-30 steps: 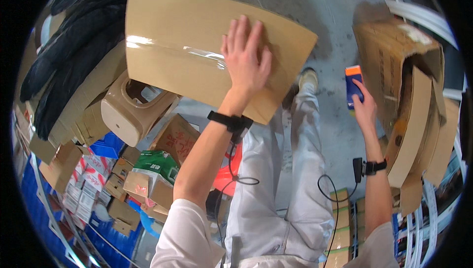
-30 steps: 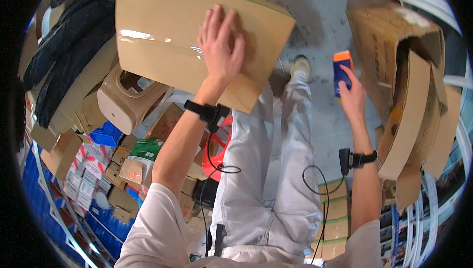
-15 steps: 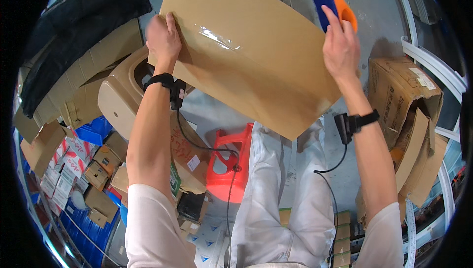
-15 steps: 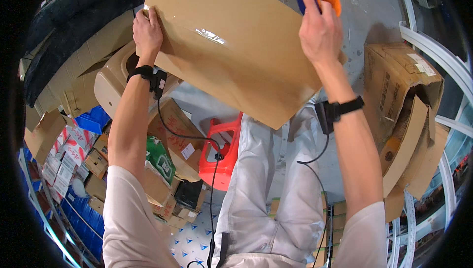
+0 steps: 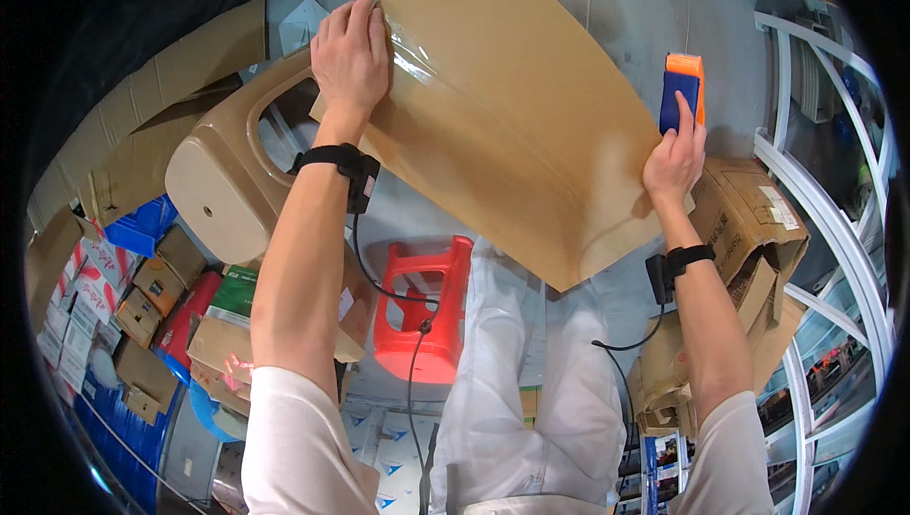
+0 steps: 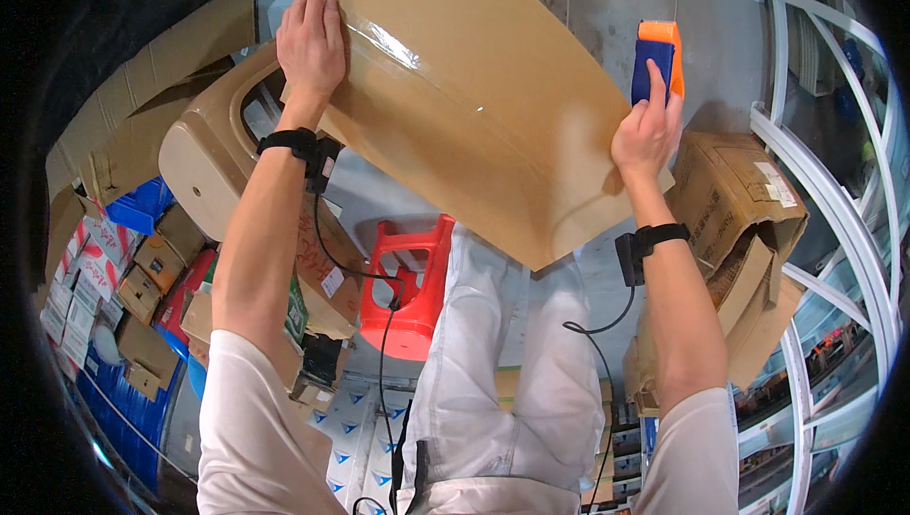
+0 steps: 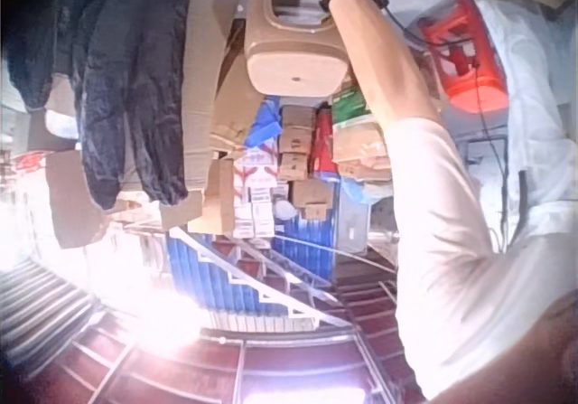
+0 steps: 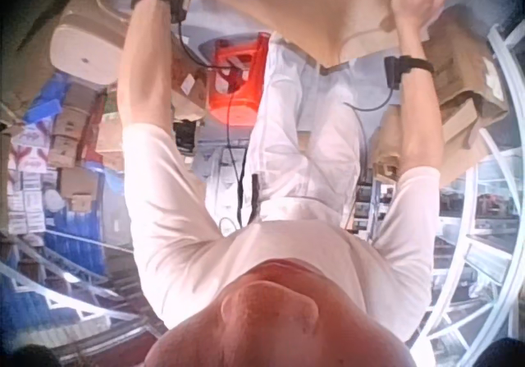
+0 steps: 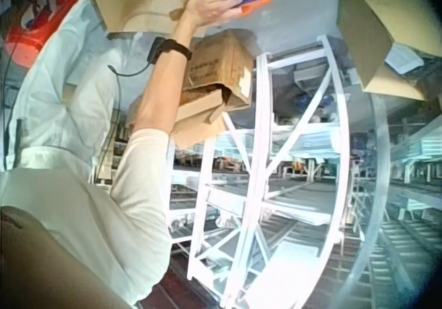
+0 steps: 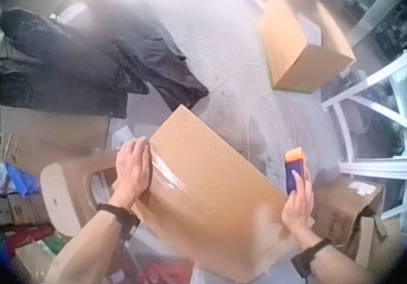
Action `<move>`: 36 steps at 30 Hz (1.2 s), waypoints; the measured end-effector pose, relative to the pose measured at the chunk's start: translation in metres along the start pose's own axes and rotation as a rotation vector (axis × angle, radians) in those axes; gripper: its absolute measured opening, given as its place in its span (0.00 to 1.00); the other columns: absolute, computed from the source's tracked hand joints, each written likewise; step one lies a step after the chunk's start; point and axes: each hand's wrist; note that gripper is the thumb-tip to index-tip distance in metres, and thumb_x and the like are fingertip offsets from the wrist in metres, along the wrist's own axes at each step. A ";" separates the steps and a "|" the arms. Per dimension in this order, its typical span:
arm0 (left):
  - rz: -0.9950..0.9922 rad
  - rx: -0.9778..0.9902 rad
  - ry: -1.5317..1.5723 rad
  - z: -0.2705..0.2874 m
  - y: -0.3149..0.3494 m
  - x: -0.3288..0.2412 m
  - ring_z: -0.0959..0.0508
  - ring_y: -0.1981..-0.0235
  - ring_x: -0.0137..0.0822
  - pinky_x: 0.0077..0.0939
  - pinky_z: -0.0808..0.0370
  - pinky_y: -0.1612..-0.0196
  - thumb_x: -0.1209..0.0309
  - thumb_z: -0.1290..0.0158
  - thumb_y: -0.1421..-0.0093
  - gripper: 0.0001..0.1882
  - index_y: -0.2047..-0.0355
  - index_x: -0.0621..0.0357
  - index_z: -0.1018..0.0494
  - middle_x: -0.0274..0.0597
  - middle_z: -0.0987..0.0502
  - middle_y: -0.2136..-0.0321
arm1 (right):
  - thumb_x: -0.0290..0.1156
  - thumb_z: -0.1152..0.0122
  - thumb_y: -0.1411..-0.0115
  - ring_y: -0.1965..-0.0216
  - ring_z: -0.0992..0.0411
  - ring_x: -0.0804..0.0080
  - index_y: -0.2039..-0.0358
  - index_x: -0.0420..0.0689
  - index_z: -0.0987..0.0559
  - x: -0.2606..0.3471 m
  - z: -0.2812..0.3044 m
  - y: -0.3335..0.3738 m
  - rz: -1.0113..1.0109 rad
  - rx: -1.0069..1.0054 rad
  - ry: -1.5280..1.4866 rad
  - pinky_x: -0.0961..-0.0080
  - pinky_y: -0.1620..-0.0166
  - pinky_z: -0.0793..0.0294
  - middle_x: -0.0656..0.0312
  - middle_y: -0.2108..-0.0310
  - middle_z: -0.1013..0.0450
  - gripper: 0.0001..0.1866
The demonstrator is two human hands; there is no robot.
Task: The person picks up a flat cardboard sheet, folds it into a box shape, and uses a tape dispenser to seal the bottom flaps.
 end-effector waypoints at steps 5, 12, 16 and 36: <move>0.141 0.006 -0.026 -0.013 0.067 -0.078 0.46 0.27 0.63 0.60 0.49 0.28 0.62 0.54 0.29 0.32 0.28 0.60 0.43 0.64 0.47 0.27 | 0.26 0.53 0.39 0.56 0.28 0.47 0.35 0.62 0.28 -0.009 0.000 -0.003 0.007 -0.029 0.030 0.53 0.52 0.28 0.51 0.55 0.29 0.31; -0.045 0.662 0.830 0.023 0.238 -0.246 0.42 0.28 0.62 0.58 0.42 0.29 0.73 0.47 0.41 0.32 0.34 0.64 0.34 0.62 0.38 0.31 | 0.27 0.53 0.39 0.56 0.28 0.47 0.34 0.62 0.28 -0.002 -0.002 -0.002 0.031 -0.001 0.026 0.51 0.52 0.28 0.51 0.57 0.30 0.31; 0.551 0.065 0.349 0.012 0.218 -0.209 0.35 0.33 0.60 0.53 0.39 0.31 0.75 0.48 0.39 0.27 0.38 0.66 0.31 0.63 0.35 0.34 | 0.28 0.53 0.38 0.56 0.28 0.46 0.34 0.62 0.29 -0.014 0.001 -0.011 0.016 0.030 0.018 0.50 0.51 0.28 0.51 0.56 0.30 0.31; 0.342 0.243 -0.032 -0.046 0.053 -0.223 0.55 0.24 0.59 0.58 0.56 0.26 0.55 0.55 0.29 0.37 0.24 0.50 0.50 0.53 0.55 0.23 | 0.34 0.41 0.41 0.52 0.26 0.44 0.39 0.51 0.26 -0.043 0.048 0.037 -0.298 0.517 -0.371 0.54 0.46 0.26 0.44 0.54 0.26 0.28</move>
Point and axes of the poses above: each hand's wrist, its own y-axis away from the middle knuckle, its own z-axis out of the back of the hand, x = y × z
